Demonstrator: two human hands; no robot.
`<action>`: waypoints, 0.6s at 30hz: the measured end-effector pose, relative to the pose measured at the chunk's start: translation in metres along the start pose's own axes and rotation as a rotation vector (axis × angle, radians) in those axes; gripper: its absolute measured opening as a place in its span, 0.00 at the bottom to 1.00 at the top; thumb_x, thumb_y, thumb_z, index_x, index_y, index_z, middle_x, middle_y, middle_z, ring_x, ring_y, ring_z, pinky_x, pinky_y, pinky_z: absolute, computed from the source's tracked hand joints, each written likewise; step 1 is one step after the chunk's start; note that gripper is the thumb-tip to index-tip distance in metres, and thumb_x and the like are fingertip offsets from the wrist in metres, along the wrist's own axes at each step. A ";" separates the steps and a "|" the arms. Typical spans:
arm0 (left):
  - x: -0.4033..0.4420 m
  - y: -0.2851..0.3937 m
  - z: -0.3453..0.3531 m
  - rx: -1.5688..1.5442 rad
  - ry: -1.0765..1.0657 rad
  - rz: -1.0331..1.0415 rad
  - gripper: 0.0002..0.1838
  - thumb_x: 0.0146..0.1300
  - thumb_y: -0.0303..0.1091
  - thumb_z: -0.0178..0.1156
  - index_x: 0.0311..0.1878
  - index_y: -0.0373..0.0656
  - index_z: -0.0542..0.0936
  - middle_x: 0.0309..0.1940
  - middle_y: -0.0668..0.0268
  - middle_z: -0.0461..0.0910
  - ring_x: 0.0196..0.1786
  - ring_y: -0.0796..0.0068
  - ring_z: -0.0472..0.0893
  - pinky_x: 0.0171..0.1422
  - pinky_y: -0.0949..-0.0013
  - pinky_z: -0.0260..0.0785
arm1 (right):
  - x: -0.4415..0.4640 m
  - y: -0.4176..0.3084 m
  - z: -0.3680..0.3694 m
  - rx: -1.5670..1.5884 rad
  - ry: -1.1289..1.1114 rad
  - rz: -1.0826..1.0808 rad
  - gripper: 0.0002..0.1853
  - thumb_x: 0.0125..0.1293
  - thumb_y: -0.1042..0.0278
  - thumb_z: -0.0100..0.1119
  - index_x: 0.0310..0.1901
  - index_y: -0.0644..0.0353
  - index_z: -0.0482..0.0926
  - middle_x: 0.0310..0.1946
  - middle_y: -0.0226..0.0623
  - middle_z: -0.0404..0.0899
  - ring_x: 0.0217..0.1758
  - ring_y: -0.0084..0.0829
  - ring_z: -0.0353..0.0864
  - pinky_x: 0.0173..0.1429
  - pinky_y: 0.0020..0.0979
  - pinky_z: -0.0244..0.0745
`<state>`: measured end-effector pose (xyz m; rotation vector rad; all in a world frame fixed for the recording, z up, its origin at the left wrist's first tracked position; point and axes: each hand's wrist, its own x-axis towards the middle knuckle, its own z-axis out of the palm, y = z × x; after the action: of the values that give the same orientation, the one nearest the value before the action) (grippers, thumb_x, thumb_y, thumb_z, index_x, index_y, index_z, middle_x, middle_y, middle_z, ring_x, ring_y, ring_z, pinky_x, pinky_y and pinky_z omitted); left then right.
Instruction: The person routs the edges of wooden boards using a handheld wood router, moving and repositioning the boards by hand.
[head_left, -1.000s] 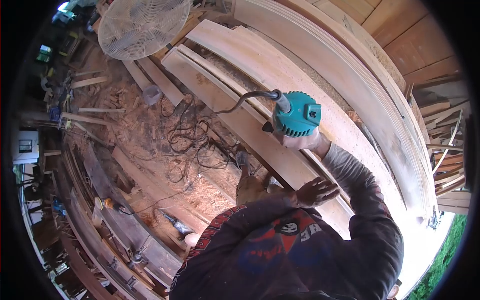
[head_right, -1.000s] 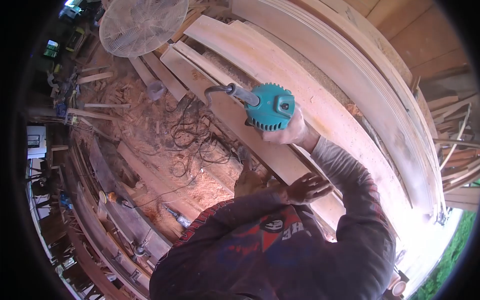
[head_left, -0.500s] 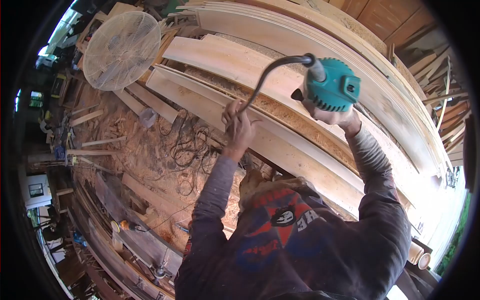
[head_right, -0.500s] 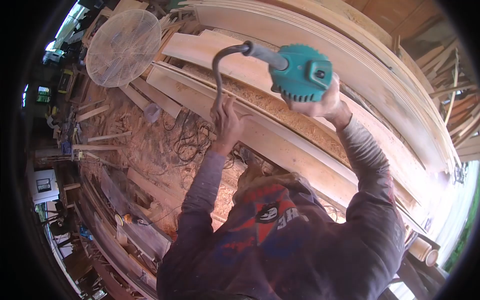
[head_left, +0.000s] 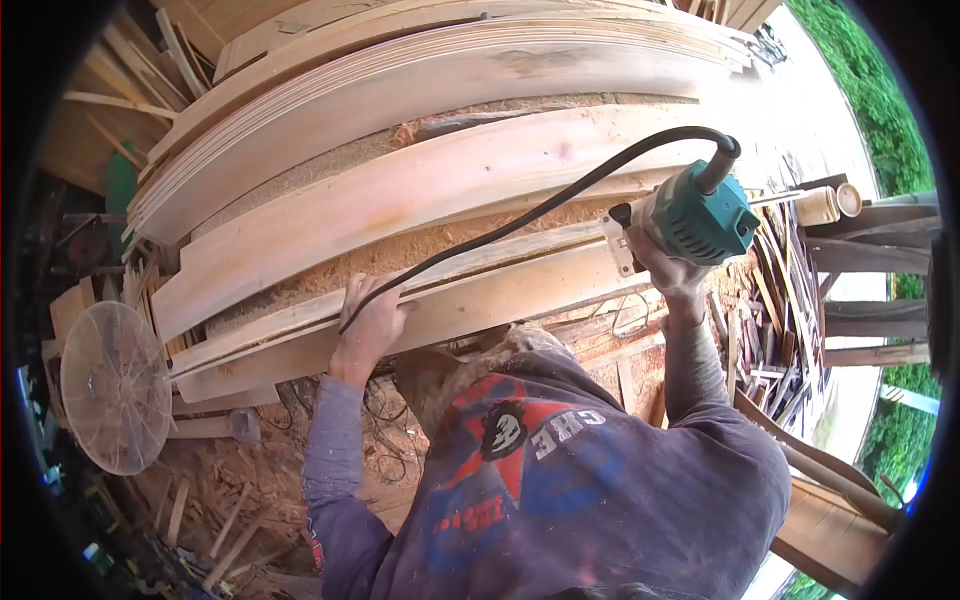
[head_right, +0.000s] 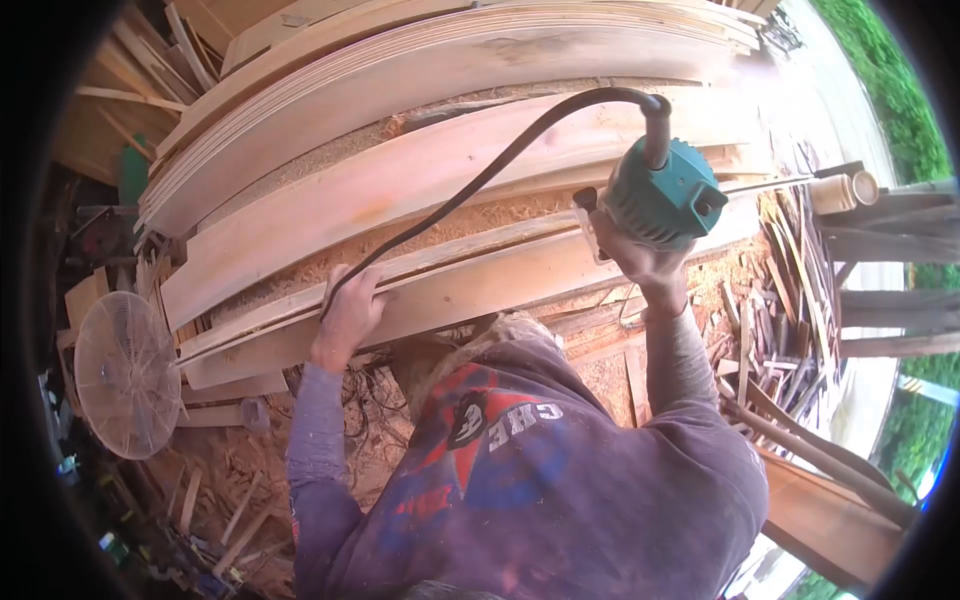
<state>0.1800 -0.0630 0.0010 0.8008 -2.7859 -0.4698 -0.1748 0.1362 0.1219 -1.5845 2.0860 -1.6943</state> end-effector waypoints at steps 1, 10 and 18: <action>0.011 0.009 0.010 -0.034 -0.059 0.055 0.23 0.56 0.35 0.72 0.55 0.42 0.82 0.42 0.55 0.84 0.48 0.52 0.81 0.62 0.51 0.68 | -0.012 -0.003 -0.007 0.023 0.088 0.078 0.14 0.52 0.78 0.72 0.42 0.64 0.82 0.33 0.32 0.84 0.33 0.25 0.84 0.38 0.29 0.79; 0.042 0.038 0.030 0.001 0.035 0.440 0.39 0.58 0.21 0.59 0.75 0.56 0.71 0.56 0.63 0.79 0.52 0.62 0.81 0.57 0.57 0.72 | -0.098 -0.036 0.002 -0.455 0.573 0.148 0.13 0.52 0.76 0.74 0.41 0.65 0.85 0.30 0.33 0.86 0.26 0.23 0.84 0.31 0.26 0.82; 0.027 0.037 0.046 -0.210 -0.145 0.202 0.30 0.65 0.27 0.60 0.70 0.31 0.68 0.49 0.43 0.81 0.50 0.43 0.82 0.54 0.47 0.75 | -0.085 -0.044 0.108 -0.022 0.882 0.388 0.12 0.54 0.77 0.75 0.38 0.67 0.82 0.29 0.32 0.84 0.29 0.22 0.84 0.33 0.25 0.80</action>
<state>0.1269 -0.0369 -0.0262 0.4512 -2.8436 -0.7944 -0.0434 0.1224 0.0645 -0.3372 2.4810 -2.4446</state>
